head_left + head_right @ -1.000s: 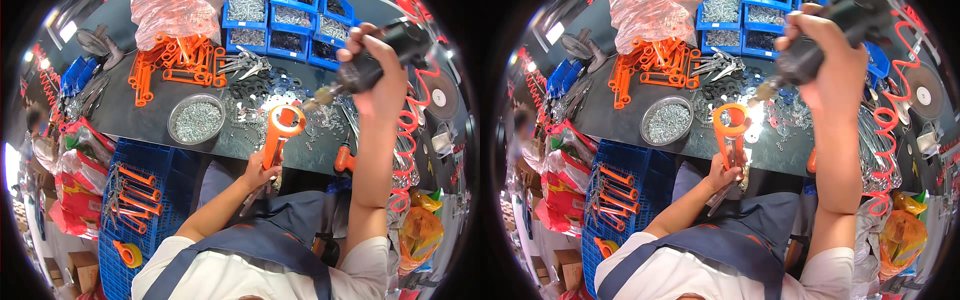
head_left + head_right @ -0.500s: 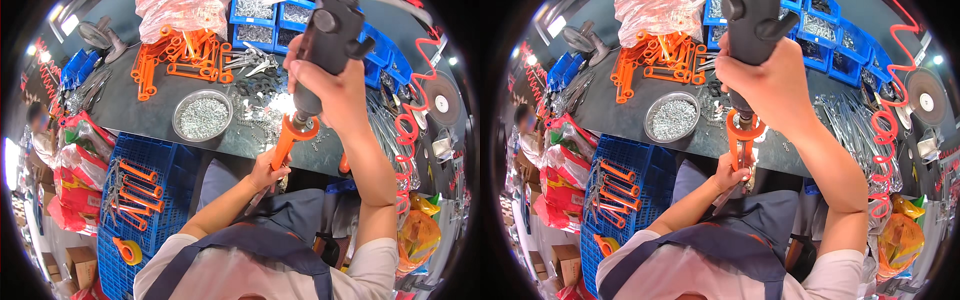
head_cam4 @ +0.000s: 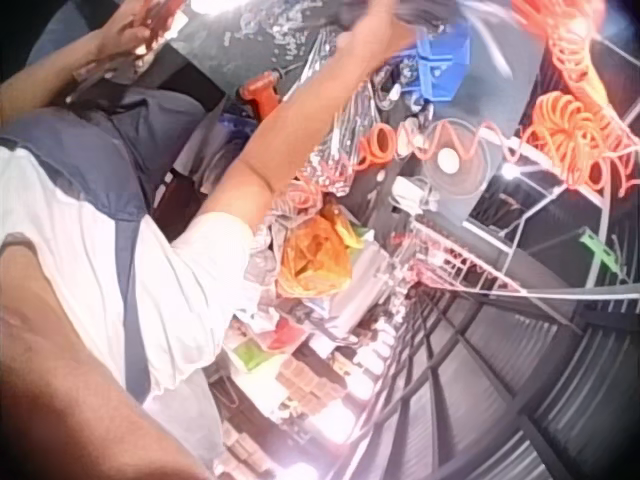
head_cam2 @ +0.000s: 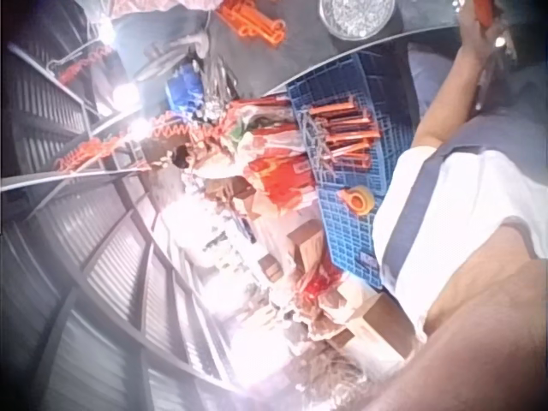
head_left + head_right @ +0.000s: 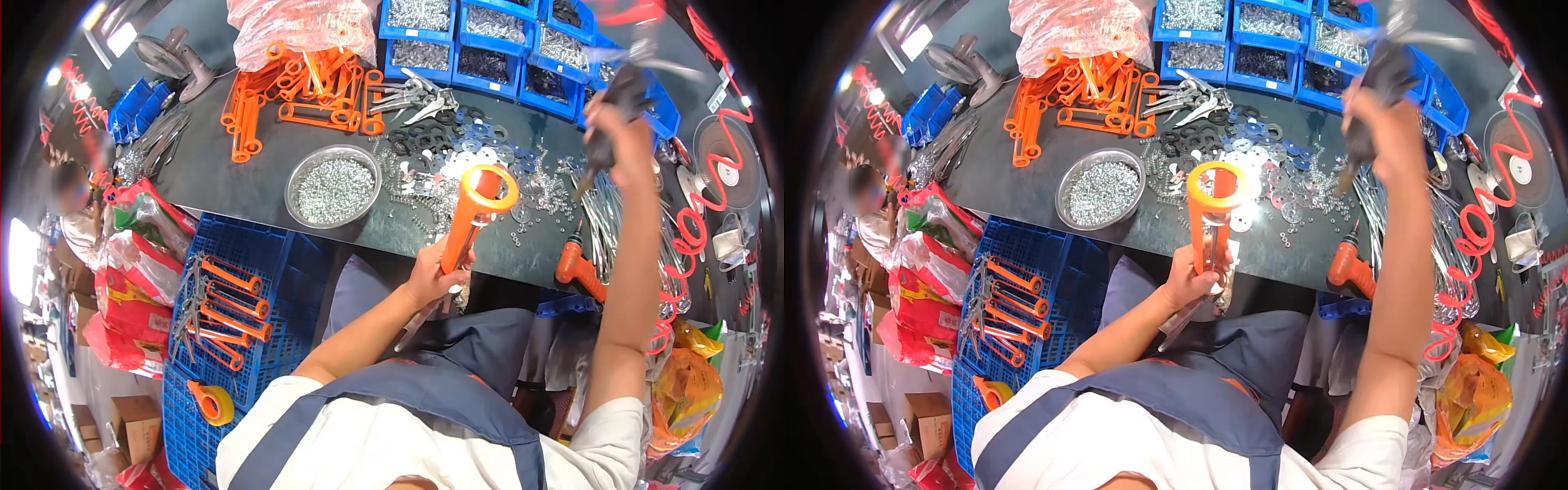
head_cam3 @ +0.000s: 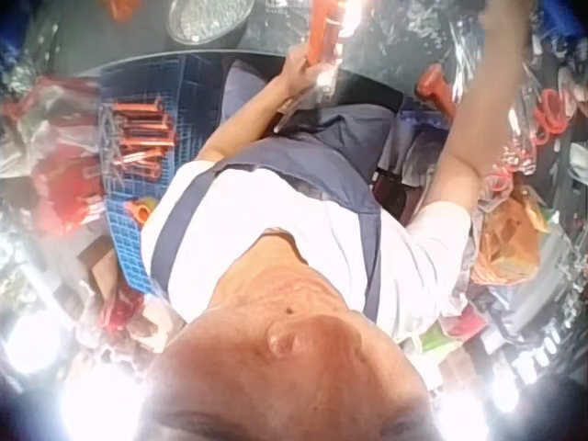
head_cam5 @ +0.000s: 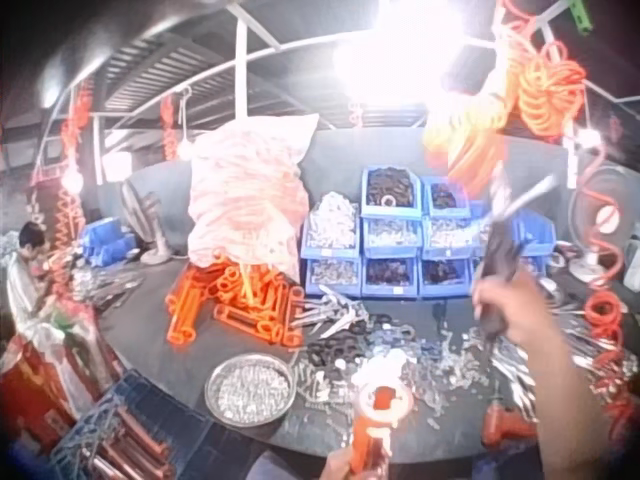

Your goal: The recorder is assembling the mechanical components of caulking guns, including the housing, metal plates, and pins, using pneumatic and manual tools.

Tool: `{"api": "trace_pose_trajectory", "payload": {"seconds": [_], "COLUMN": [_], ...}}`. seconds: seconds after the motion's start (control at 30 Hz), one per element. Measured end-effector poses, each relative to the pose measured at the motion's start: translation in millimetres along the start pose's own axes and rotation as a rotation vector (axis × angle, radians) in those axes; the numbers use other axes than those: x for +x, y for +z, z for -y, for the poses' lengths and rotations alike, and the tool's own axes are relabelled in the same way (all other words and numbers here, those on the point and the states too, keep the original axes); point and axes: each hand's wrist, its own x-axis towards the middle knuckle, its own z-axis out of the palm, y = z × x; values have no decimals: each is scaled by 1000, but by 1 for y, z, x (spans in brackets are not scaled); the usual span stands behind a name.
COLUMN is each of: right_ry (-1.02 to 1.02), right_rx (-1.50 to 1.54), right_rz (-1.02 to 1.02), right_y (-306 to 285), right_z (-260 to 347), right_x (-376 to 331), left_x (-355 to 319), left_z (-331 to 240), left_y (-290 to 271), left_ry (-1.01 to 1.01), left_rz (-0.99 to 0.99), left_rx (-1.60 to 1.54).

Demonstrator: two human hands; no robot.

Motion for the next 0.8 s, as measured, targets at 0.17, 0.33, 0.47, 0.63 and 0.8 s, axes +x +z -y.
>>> {"api": "trace_pose_trajectory", "payload": {"seconds": [0.17, 0.33, 0.47, 0.63, 0.8], "right_ry": [366, -182, -634, -117, 678], "right_rx": [-618, -1177, -428, 415, 1053], "right_rz": [-368, -873, 332, 140, 116], "right_y": [-43, -19, 105, 198, 227], "right_z": [-193, -172, -96, -83, -69], "right_x": [-26, -109, -193, -214, -222], "left_x": [-11, 4, 16, 6, -32], "left_z": [-15, -79, -75, -78, -103], "left_y": [-14, -63, -71, -66, -112], "left_ry": [-125, -59, 52, 140, 188], "left_rz": [-58, -482, -670, -621, -569], "left_rx": [-253, -876, -957, -1062, -813]}}
